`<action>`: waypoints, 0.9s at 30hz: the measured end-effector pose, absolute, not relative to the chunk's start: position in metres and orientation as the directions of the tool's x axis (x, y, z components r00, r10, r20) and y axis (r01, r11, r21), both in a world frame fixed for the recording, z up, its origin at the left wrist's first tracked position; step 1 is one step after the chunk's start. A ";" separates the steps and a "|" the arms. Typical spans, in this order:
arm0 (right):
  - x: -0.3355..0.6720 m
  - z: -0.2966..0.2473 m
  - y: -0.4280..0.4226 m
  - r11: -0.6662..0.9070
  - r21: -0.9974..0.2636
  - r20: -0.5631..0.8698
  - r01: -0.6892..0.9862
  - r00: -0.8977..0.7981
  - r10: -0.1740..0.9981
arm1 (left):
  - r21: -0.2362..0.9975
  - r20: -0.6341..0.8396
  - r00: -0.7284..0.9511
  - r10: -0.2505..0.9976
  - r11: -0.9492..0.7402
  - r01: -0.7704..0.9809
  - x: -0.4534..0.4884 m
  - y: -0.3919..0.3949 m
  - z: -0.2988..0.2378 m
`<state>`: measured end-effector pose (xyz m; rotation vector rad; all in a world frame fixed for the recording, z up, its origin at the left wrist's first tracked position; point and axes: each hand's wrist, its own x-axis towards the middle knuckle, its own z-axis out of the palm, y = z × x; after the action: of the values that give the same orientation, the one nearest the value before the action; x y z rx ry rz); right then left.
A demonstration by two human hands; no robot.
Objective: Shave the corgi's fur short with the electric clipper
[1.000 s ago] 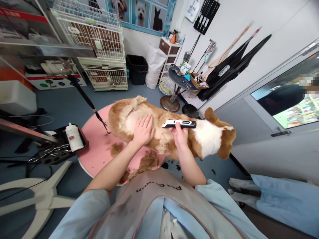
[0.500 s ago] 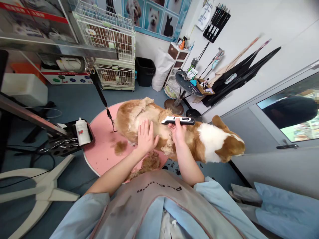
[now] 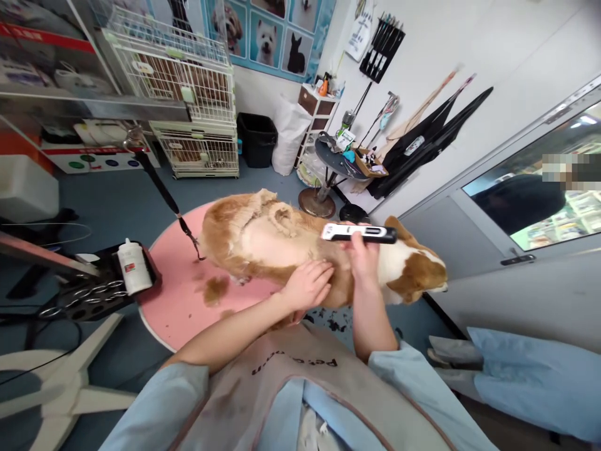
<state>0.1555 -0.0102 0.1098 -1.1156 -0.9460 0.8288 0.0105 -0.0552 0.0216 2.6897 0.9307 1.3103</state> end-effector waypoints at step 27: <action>0.264 0.101 -0.013 0.179 -0.984 0.161 0.008 0.473 0.866 | 0.220 0.413 0.681 0.605 -0.792 0.570 0.090 -0.053 0.004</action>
<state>0.2640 -0.0129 0.1010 -1.2486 -0.8974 0.7390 0.0895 -0.0527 0.0044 2.8128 0.9837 0.7306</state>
